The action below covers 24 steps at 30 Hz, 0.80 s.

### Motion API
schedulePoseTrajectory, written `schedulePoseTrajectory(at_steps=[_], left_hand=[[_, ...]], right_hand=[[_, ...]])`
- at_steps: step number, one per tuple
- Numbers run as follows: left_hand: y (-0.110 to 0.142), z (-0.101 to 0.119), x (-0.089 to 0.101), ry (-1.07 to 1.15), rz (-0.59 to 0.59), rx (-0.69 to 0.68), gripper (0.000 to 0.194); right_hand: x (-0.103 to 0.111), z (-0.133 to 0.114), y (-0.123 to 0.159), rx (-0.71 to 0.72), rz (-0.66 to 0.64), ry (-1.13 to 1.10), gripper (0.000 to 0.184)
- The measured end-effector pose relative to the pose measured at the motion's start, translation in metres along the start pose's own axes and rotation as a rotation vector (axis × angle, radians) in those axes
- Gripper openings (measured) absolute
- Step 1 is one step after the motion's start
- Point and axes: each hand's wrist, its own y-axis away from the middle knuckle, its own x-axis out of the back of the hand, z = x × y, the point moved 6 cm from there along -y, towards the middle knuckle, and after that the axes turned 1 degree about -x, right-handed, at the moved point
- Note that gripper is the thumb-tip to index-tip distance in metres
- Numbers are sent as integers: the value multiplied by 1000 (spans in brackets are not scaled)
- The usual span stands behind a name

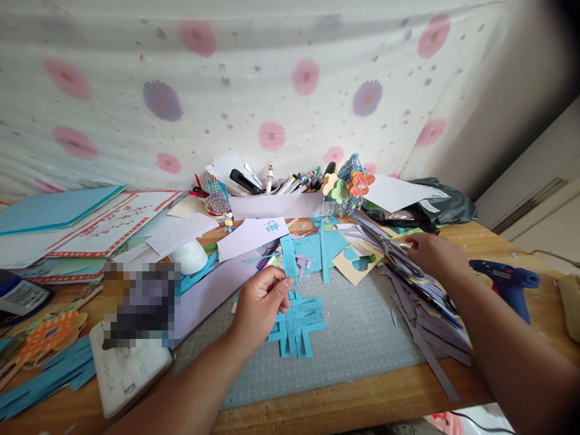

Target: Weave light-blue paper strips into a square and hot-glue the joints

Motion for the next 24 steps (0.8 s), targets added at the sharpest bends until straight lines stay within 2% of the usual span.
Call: schedulePoseTrajectory(at_steps=[2, 6, 9, 13, 16, 18, 20, 21, 22, 23, 24], left_hand=[[1, 3, 0, -26, 3, -7, 21], [1, 4, 0, -77, 20, -27, 20], [1, 7, 3, -175, 39, -131, 18], [6, 25, 7, -468, 62, -474, 11], [14, 42, 8, -682, 94, -767, 13], [18, 51, 9, -797, 137, -907, 15], [20, 56, 10, -891, 183, -1006, 16], [21, 57, 10, -930, 200, -1041, 17], [21, 57, 10, -963, 211, -1065, 17], [20, 57, 11, -988, 215, -1077, 18], [19, 56, 11, -1007, 214, -1083, 19]], right_hand=[[2, 3, 0, 30, -22, -13, 36], [-7, -5, 4, 105, -81, -29, 37], [-10, -10, 5, 81, -65, -25, 39], [5, -1, 8, 27, -5, -47, 46], [26, 13, 17, -6, 60, -69, 51], [38, 13, 28, -22, 115, -139, 51], [48, 0, 44, -18, 156, -478, 49], [46, -15, 53, 2, 85, -701, 53], [42, -38, 63, 82, -53, -892, 60], [38, -67, 76, 211, -219, -1024, 62], [39, -95, 89, 310, -309, -1162, 61]])
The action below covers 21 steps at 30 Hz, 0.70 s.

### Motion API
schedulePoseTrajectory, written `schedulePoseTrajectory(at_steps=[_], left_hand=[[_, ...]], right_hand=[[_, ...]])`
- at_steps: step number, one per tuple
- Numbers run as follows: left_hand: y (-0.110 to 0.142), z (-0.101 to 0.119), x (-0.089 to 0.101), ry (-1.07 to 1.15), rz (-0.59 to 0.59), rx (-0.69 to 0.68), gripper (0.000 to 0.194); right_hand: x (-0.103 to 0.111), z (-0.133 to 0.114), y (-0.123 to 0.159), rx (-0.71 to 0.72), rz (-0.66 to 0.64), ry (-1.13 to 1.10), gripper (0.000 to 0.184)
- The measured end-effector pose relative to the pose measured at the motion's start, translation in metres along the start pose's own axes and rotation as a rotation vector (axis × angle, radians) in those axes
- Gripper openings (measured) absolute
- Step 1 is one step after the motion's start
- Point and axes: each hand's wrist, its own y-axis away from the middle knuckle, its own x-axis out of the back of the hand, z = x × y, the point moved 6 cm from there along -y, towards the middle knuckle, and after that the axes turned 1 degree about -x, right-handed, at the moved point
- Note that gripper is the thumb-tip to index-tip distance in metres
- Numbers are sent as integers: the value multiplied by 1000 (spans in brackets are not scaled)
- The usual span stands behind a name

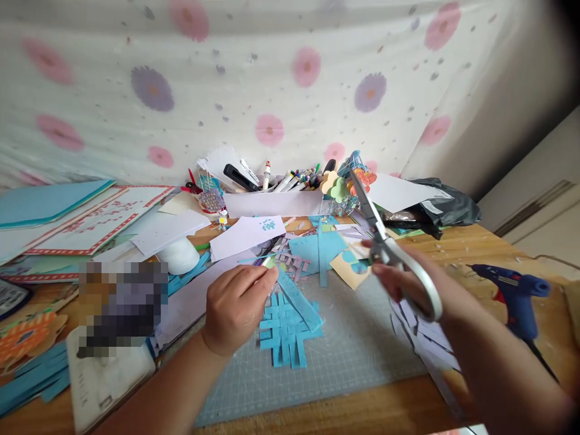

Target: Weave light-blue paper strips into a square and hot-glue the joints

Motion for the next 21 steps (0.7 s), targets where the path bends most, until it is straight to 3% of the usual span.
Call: schedulePoseTrajectory(at_steps=[3, 6, 10, 14, 16, 18, 21], left_hand=[[2, -4, -3, -15, -9, -13, 21], [4, -7, -5, -8, -8, -9, 22], [4, -8, -6, 22, -18, 19, 22], [5, -7, -11, 122, -20, 85, 23], [7, -12, -17, 253, -20, 287, 23], [16, -22, -28, 485, -42, 635, 19], [32, -15, -56, 957, -243, 1079, 18]], right_hand=[[-75, -25, 1, 18, -265, -321, 53], [-119, -38, -2, -28, -371, -480, 50], [-135, -35, -5, -166, -357, -583, 49], [-137, -31, -4, -181, -333, -631, 50], [-136, -30, -4, -165, -307, -622, 49], [-133, -28, -6, -139, -256, -586, 46], [-124, -27, -9, -78, -175, -524, 42]])
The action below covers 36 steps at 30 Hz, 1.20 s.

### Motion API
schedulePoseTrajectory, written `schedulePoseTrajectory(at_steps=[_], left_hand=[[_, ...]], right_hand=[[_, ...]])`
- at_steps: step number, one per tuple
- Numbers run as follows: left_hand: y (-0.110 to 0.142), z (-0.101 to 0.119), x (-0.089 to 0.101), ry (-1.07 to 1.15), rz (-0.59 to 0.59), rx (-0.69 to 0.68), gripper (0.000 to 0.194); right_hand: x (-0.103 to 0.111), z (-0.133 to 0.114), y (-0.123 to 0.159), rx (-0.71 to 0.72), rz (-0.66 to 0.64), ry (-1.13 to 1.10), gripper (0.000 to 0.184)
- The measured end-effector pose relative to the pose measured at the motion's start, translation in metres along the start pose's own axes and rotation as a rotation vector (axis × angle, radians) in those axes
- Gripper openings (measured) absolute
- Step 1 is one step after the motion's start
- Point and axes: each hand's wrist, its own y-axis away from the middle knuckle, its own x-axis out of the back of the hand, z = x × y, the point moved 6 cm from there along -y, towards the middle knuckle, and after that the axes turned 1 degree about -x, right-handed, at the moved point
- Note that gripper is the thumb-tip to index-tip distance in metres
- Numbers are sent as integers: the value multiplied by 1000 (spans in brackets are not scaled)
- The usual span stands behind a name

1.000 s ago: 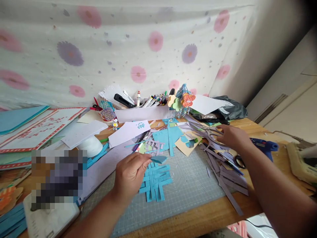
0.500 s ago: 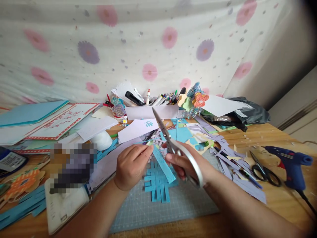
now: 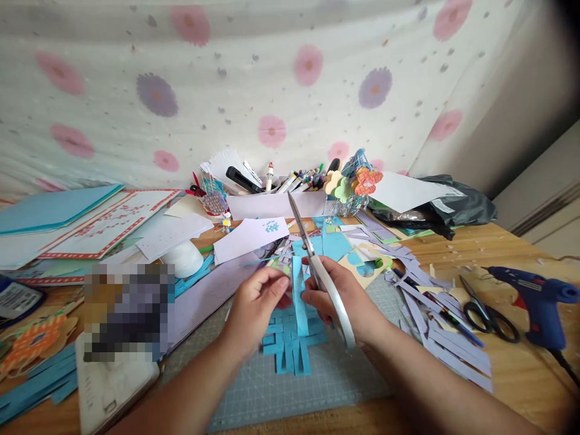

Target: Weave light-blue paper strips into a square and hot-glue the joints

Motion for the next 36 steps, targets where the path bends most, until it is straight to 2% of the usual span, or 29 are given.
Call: schedulePoseTrajectory(at_steps=[1, 3, 5, 8, 11, 16, 18, 20, 24, 28, 31, 33, 36], left_hand=[[2, -5, -9, 77, -97, 106, 24], [8, -8, -22, 130, -233, 227, 29], [11, -7, -27, 120, -261, 273, 27], [10, -6, -25, 114, -216, 269, 26], [7, -1, -13, 159, -105, 216, 24], [3, 10, 15, 268, 94, 107, 24], [3, 13, 20, 286, 129, 89, 25], [4, 13, 18, 260, 104, 102, 27], [11, 6, -1, 176, -25, 163, 30], [18, 2, -17, 210, -153, 186, 31], [19, 2, -22, 263, -222, 200, 28], [18, 3, -20, 279, -211, 199, 26], [13, 7, -5, 266, -93, 150, 25]], right_hand=[[3, -1, -1, 24, 21, 17, 41], [9, -2, -3, 54, 50, 40, 42], [12, -1, -4, 63, 64, 43, 42], [12, 0, -4, 71, 55, 7, 40], [10, 2, 1, 83, 41, 12, 42], [-6, 9, 15, 131, -173, 65, 46], [-10, 14, 17, 151, -184, 74, 44], [-11, 18, 15, 136, -113, 22, 45], [-12, 21, 9, 81, 14, -142, 54], [-13, 17, 7, 44, 53, -178, 50], [-12, 15, 8, 48, 49, -175, 48], [-11, 16, 8, 47, 18, -152, 48], [-8, 16, 12, 83, -37, -61, 49]])
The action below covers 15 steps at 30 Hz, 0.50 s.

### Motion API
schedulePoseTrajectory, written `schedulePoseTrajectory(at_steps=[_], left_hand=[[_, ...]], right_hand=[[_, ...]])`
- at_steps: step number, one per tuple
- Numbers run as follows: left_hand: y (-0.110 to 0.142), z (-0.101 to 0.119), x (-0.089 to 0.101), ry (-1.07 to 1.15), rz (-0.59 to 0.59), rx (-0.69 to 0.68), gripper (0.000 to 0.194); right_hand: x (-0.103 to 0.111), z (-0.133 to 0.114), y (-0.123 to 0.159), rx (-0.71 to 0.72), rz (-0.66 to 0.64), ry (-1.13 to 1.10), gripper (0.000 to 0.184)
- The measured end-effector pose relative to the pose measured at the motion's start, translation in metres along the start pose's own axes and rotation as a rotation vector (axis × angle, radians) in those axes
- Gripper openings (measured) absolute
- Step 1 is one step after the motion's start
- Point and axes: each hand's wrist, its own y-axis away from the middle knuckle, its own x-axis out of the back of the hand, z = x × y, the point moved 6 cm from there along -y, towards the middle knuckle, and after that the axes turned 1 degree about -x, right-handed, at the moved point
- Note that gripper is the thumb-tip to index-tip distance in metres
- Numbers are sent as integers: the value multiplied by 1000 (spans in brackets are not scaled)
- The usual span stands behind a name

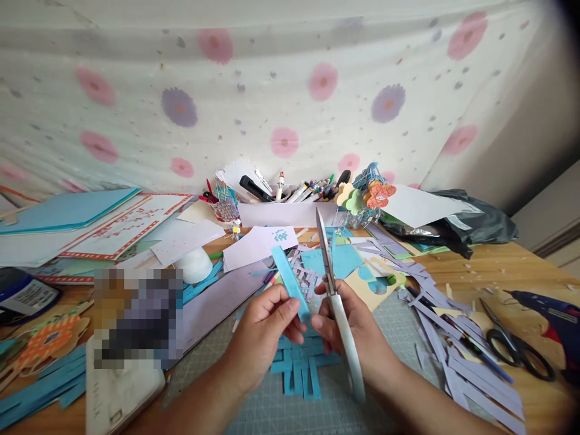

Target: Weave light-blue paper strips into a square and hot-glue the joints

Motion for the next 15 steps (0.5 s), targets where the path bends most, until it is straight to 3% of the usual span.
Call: schedulePoseTrajectory(at_steps=[3, 6, 8, 15], left_hand=[[-2, 13, 19, -35, 141, -115, 21], [-1, 25, 32, -13, 222, -206, 20], [-1, 30, 39, 33, 267, -249, 19], [0, 37, 45, 112, 297, -312, 20]], right_hand=[[-5, -1, 6, -3, -171, 90, 51], [-16, -2, 14, -26, -393, 188, 55], [-22, -4, 18, 1, -476, 267, 56], [-25, -6, 24, 40, -497, 521, 56]])
